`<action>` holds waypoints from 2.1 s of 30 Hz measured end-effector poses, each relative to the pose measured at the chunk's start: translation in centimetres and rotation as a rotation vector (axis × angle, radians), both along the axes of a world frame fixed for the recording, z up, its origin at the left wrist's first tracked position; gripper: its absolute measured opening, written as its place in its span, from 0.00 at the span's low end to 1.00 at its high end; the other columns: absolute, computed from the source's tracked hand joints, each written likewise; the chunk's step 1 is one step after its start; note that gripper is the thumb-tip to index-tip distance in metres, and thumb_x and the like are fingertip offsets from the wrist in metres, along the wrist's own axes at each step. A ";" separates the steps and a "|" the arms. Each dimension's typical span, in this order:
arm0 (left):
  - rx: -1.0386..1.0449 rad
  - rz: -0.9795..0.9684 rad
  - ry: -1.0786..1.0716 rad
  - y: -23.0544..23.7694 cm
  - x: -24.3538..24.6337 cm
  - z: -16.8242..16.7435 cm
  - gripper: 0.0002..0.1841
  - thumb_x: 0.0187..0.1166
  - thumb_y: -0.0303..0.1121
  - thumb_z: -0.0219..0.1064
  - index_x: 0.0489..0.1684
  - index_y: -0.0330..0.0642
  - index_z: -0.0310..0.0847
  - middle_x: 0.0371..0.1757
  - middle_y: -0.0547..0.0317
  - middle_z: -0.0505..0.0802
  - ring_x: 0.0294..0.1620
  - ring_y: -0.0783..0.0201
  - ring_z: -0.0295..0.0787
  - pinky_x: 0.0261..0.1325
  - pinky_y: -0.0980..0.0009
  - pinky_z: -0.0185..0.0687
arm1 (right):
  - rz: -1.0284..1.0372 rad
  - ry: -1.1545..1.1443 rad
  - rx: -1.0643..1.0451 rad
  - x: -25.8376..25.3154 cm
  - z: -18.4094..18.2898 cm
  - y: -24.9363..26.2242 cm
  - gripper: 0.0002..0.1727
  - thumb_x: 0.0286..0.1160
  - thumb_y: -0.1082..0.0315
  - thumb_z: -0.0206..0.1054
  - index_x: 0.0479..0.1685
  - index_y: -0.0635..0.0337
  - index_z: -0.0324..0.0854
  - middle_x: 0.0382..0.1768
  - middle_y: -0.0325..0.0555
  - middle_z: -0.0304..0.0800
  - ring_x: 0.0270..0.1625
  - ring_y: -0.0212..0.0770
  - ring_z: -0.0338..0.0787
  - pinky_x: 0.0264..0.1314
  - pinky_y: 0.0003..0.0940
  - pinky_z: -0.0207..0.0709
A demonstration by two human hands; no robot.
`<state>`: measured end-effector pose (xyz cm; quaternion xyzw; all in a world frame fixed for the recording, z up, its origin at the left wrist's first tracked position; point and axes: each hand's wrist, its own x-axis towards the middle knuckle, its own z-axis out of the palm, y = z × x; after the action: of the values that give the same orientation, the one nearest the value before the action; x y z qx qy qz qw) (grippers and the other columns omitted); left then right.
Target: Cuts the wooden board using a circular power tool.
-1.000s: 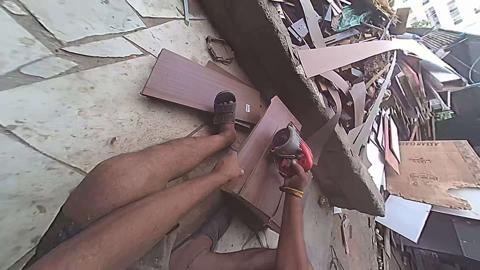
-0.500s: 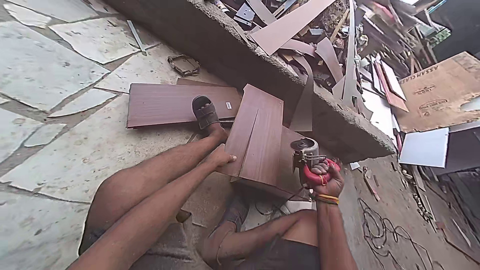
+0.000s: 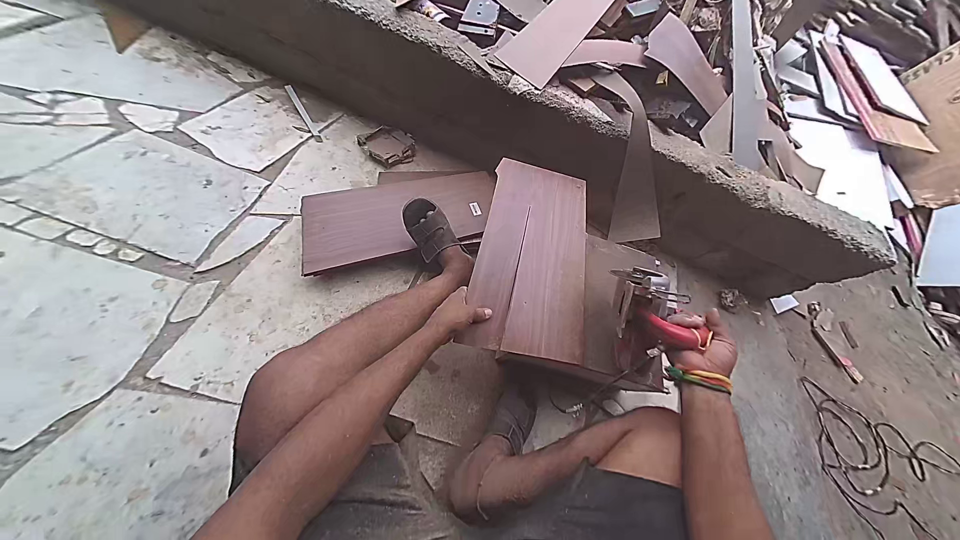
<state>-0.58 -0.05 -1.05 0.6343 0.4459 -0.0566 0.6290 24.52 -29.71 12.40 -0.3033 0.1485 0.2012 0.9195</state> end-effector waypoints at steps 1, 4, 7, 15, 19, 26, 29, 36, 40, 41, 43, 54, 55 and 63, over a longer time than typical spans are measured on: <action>-0.012 0.003 -0.007 0.0 0.0 0.0 0.37 0.70 0.34 0.81 0.78 0.36 0.66 0.63 0.39 0.89 0.59 0.48 0.92 0.65 0.48 0.88 | -0.010 -0.008 -0.071 0.8 0.0 -0.2 0.32 0.93 0.48 0.41 0.20 0.56 0.73 0.12 0.40 0.79 0.16 0.35 0.84 0.22 0.28 0.82; -0.033 0.011 -0.018 0.0 0.0 0.1 0.37 0.70 0.34 0.81 0.78 0.35 0.66 0.62 0.39 0.90 0.59 0.48 0.93 0.65 0.48 0.88 | -0.048 -0.023 -0.252 3.1 -0.2 -1.2 0.33 0.95 0.48 0.40 0.18 0.54 0.73 0.13 0.40 0.83 0.17 0.36 0.86 0.21 0.30 0.82; -0.064 0.037 -0.032 0.0 0.1 0.2 0.36 0.70 0.33 0.81 0.77 0.35 0.67 0.61 0.39 0.90 0.58 0.49 0.93 0.63 0.49 0.89 | -0.109 0.020 -0.147 5.2 -1.3 -2.4 0.23 0.93 0.54 0.46 0.26 0.52 0.73 0.16 0.36 0.82 0.18 0.30 0.86 0.21 0.23 0.82; -0.214 0.102 -0.086 0.3 0.0 1.3 0.33 0.71 0.28 0.80 0.76 0.34 0.70 0.57 0.40 0.92 0.52 0.50 0.96 0.56 0.54 0.93 | -0.042 -0.198 -1.011 4.5 -3.5 -4.9 0.14 0.87 0.79 0.49 0.67 0.71 0.69 0.52 0.51 0.81 0.49 0.33 0.83 0.51 0.29 0.80; -0.188 0.080 -0.082 0.3 0.0 1.4 0.33 0.70 0.28 0.80 0.76 0.34 0.69 0.58 0.40 0.92 0.53 0.50 0.95 0.57 0.54 0.93 | 0.141 -0.129 -1.530 4.6 -4.7 -6.1 0.25 0.78 0.77 0.64 0.74 0.74 0.70 0.68 0.64 0.82 0.65 0.48 0.87 0.62 0.43 0.84; -0.111 0.086 -0.032 -0.2 0.3 2.9 0.33 0.70 0.28 0.80 0.76 0.35 0.71 0.61 0.40 0.91 0.55 0.50 0.95 0.59 0.52 0.92 | -0.238 0.087 -0.781 4.7 -4.3 -5.1 0.24 0.95 0.60 0.32 0.76 0.63 0.61 0.58 0.52 0.76 0.53 0.39 0.81 0.51 0.41 0.80; -0.140 0.086 -0.048 -0.1 0.2 2.0 0.32 0.71 0.28 0.79 0.76 0.34 0.71 0.59 0.40 0.92 0.53 0.50 0.95 0.57 0.53 0.93 | -0.223 0.129 -0.727 4.7 -3.8 -5.5 0.32 0.92 0.47 0.30 0.81 0.58 0.60 0.65 0.57 0.78 0.59 0.48 0.84 0.53 0.54 0.82; -0.151 0.069 -0.057 0.0 0.0 1.3 0.34 0.72 0.30 0.79 0.78 0.34 0.68 0.60 0.39 0.91 0.53 0.51 0.95 0.57 0.55 0.93 | -0.527 -0.659 -1.733 2.0 0.8 -2.5 0.25 0.83 0.62 0.58 0.73 0.70 0.75 0.67 0.64 0.82 0.68 0.51 0.85 0.71 0.39 0.77; -0.133 0.052 -0.071 0.1 -0.1 1.3 0.33 0.72 0.30 0.79 0.76 0.33 0.69 0.59 0.40 0.92 0.53 0.52 0.95 0.58 0.56 0.93 | 0.415 -1.196 -1.931 -3.8 -1.4 1.8 0.16 0.84 0.64 0.60 0.55 0.64 0.90 0.54 0.64 0.93 0.59 0.64 0.91 0.63 0.66 0.79; -0.132 0.050 -0.072 0.1 0.0 1.5 0.33 0.72 0.31 0.79 0.76 0.33 0.69 0.59 0.40 0.91 0.53 0.52 0.95 0.58 0.56 0.93 | 0.741 -1.125 -1.963 -5.1 -1.8 3.2 0.18 0.85 0.60 0.61 0.61 0.61 0.89 0.59 0.62 0.92 0.64 0.62 0.90 0.68 0.64 0.77; -0.137 0.055 -0.067 0.0 0.0 1.6 0.33 0.72 0.31 0.79 0.77 0.33 0.69 0.60 0.40 0.91 0.54 0.52 0.95 0.59 0.56 0.92 | 1.152 -0.982 -1.956 -6.6 -3.4 5.4 0.27 0.87 0.52 0.61 0.77 0.59 0.79 0.71 0.61 0.85 0.76 0.60 0.82 0.79 0.62 0.71; -0.208 0.059 -0.074 0.5 0.1 -1.0 0.37 0.71 0.31 0.81 0.79 0.35 0.65 0.61 0.40 0.91 0.56 0.51 0.95 0.60 0.53 0.92 | 1.522 -0.888 -2.107 -6.0 -4.3 11.0 0.23 0.78 0.49 0.70 0.49 0.63 0.88 0.56 0.62 0.91 0.64 0.61 0.89 0.65 0.63 0.78; -0.225 0.065 -0.070 0.5 0.2 -1.2 0.36 0.71 0.31 0.80 0.79 0.35 0.65 0.61 0.40 0.91 0.55 0.51 0.95 0.59 0.53 0.93 | 1.533 -0.878 -2.115 -5.9 -4.2 11.2 0.22 0.78 0.49 0.71 0.47 0.63 0.88 0.55 0.62 0.91 0.64 0.61 0.89 0.64 0.63 0.79; -0.520 0.174 -0.144 1.4 0.1 -2.3 0.34 0.70 0.26 0.78 0.77 0.36 0.67 0.56 0.40 0.93 0.52 0.48 0.95 0.55 0.52 0.94 | 1.539 -0.813 -2.139 -5.6 -4.4 11.8 0.20 0.75 0.51 0.73 0.44 0.62 0.90 0.51 0.59 0.92 0.60 0.59 0.90 0.62 0.61 0.80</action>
<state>-0.51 1.37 -3.31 0.4137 0.4233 -0.0697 0.8030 18.94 -17.95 8.00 -0.8976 -0.2506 0.3413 -0.1226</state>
